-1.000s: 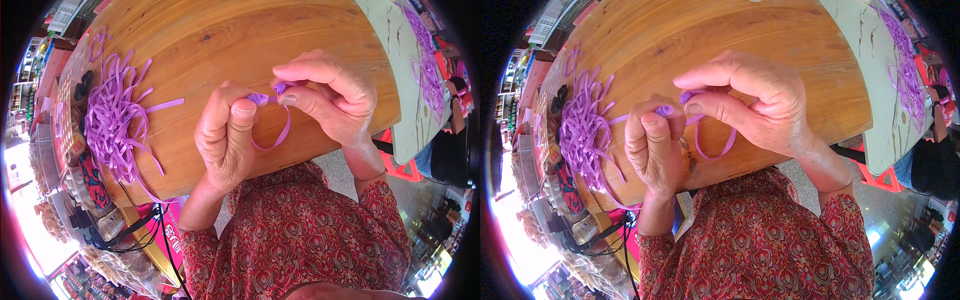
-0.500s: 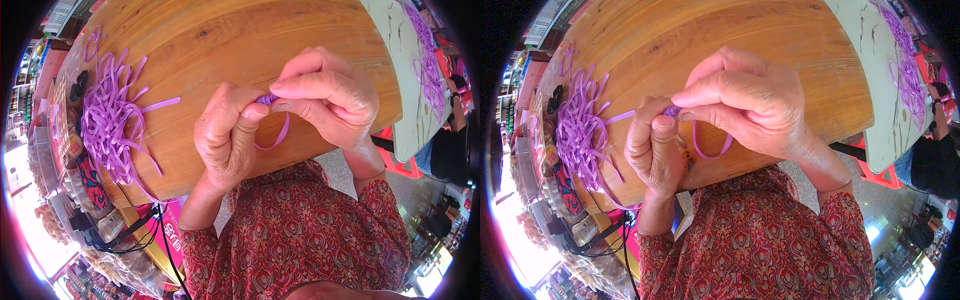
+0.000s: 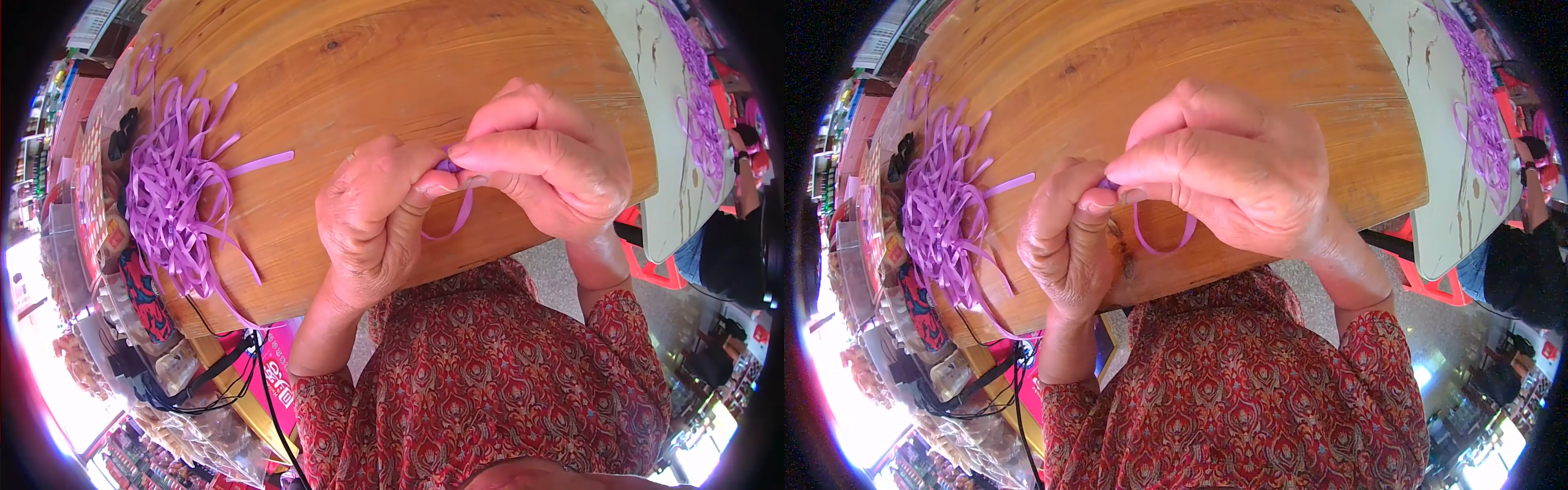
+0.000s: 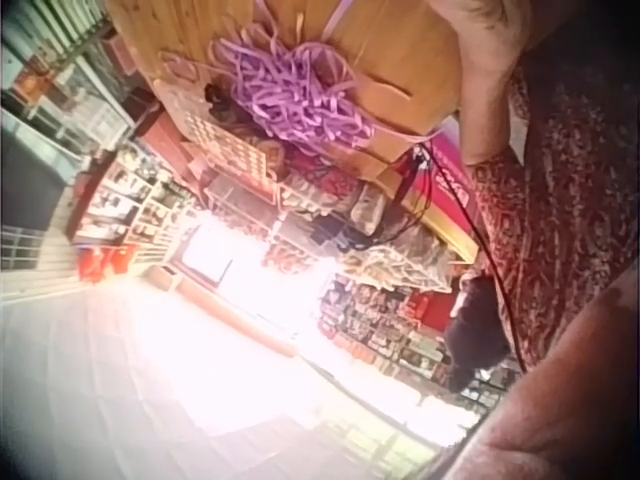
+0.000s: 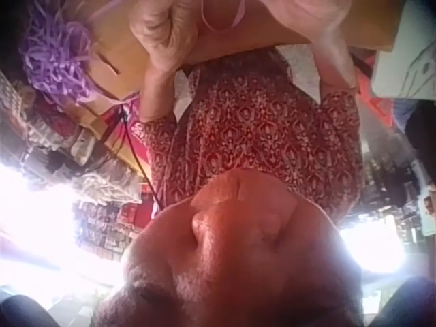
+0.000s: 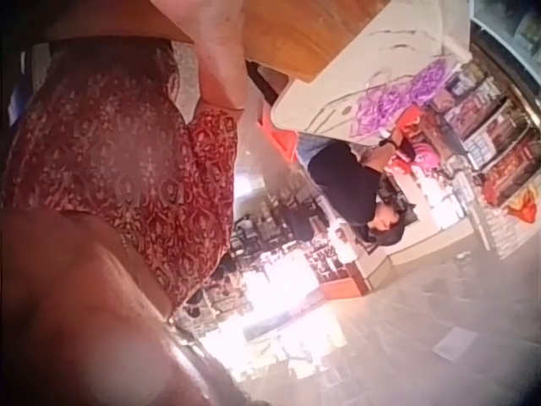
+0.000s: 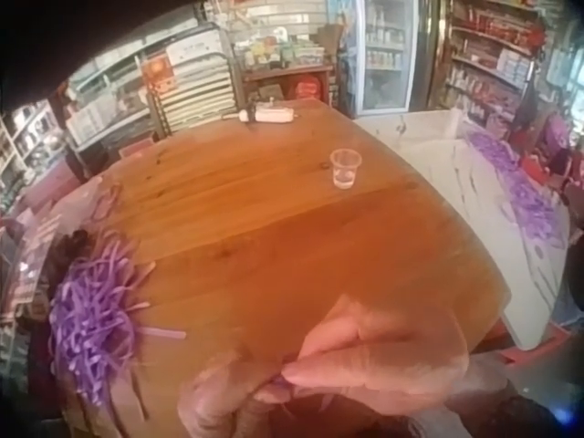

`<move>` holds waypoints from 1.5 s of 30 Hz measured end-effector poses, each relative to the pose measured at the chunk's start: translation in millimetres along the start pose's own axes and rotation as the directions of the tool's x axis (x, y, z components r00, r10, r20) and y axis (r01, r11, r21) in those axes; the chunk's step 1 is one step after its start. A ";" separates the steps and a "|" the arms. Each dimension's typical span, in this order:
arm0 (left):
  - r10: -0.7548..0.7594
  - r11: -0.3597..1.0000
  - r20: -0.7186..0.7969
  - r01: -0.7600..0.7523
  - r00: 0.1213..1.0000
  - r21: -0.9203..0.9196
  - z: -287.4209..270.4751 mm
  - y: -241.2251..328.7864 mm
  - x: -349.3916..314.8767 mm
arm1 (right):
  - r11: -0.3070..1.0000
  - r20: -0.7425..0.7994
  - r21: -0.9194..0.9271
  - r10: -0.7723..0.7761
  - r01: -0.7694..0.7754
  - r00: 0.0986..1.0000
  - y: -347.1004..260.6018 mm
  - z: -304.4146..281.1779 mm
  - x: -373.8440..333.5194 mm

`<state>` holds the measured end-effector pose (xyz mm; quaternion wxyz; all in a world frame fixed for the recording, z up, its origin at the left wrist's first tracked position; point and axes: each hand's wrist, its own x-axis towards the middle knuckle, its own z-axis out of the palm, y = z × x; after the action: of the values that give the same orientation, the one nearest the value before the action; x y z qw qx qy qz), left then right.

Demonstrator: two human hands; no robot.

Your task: Tying small knots in strips of purple ribbon on a wooden table.

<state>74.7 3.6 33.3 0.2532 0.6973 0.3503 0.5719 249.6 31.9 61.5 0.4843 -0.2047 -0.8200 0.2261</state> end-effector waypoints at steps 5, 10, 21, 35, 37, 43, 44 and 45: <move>-0.104 0.979 0.096 0.119 0.990 -0.168 -0.5 0.3 1.4 | 0.999 0.042 0.008 -0.050 0.050 0.998 5.9 -2.2 0.9; -0.161 0.930 0.072 0.176 0.984 -0.324 0.2 -0.1 0.2 | 0.994 0.166 0.108 -0.049 0.032 0.985 11.8 -7.5 11.0; -0.261 0.884 0.100 0.279 0.960 -0.376 -1.1 -2.0 -4.5 | 0.984 0.067 0.159 0.066 -0.076 0.996 21.3 0.1 0.9; -0.208 0.956 0.057 0.215 0.976 -0.200 -1.3 -4.3 -1.1 | 0.978 0.048 0.165 0.122 -0.129 0.991 20.9 1.6 1.2; -0.209 0.953 0.052 0.215 0.977 -0.215 0.2 -3.2 -0.2 | 0.994 0.099 0.104 0.012 -0.022 0.995 24.3 -2.5 1.7; -0.215 0.952 0.070 0.225 0.974 -0.208 1.2 -4.6 -1.5 | 0.997 0.107 -0.068 -0.027 0.035 0.994 17.3 0.0 -3.3; -0.208 0.959 0.078 0.219 0.975 -0.182 0.8 -4.4 -2.0 | 0.997 0.106 -0.064 -0.023 0.030 0.994 16.0 -0.1 -3.1; -0.211 0.958 0.079 0.222 0.974 -0.184 -0.1 -3.2 -0.7 | 0.991 0.125 -0.116 -0.058 0.073 0.990 15.8 -2.4 -1.8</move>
<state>73.9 5.1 30.5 0.3901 0.6435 0.3604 0.5512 254.3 44.2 52.3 0.4274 -0.1921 -0.8664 0.1723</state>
